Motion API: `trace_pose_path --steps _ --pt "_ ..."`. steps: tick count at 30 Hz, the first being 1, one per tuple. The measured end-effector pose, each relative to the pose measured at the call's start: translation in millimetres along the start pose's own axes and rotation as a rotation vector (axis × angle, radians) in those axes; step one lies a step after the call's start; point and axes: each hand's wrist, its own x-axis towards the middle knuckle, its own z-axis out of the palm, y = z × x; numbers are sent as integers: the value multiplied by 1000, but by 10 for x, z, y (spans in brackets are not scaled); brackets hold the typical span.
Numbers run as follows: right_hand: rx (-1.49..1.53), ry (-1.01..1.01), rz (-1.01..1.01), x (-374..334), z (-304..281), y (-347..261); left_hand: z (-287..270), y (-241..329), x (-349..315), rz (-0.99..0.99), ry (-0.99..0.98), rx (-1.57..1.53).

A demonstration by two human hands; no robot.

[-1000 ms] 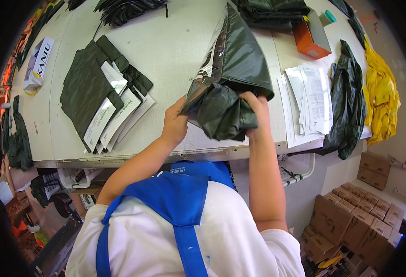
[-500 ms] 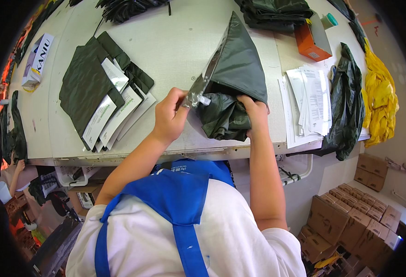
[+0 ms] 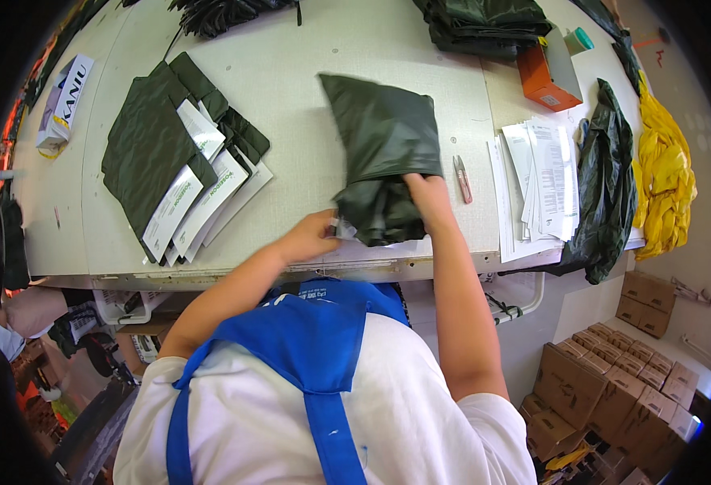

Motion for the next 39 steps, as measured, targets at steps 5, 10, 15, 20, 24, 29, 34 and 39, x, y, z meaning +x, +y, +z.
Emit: trace_pose_path --steps 5,10,15,20,24,29,34,39 --pt "-595 152 -390 173 147 236 -236 -133 69 -437 220 -866" --pt "-1265 428 -1171 175 160 255 -128 260 378 -216 100 -610" --pt "-767 23 -515 141 323 109 -10 191 447 -211 232 -409" --pt "-1165 264 -1286 507 228 596 -97 36 366 -226 230 -558" --pt "-1093 230 -1117 292 685 484 -116 363 338 -304 208 -738" --pt "-970 93 -889 455 797 205 -17 55 327 -236 279 -547" --pt "-813 -125 -931 545 909 267 -226 93 288 -295 86 -652" --pt "-881 -168 -980 469 1062 322 -20 -54 271 -226 310 -565"
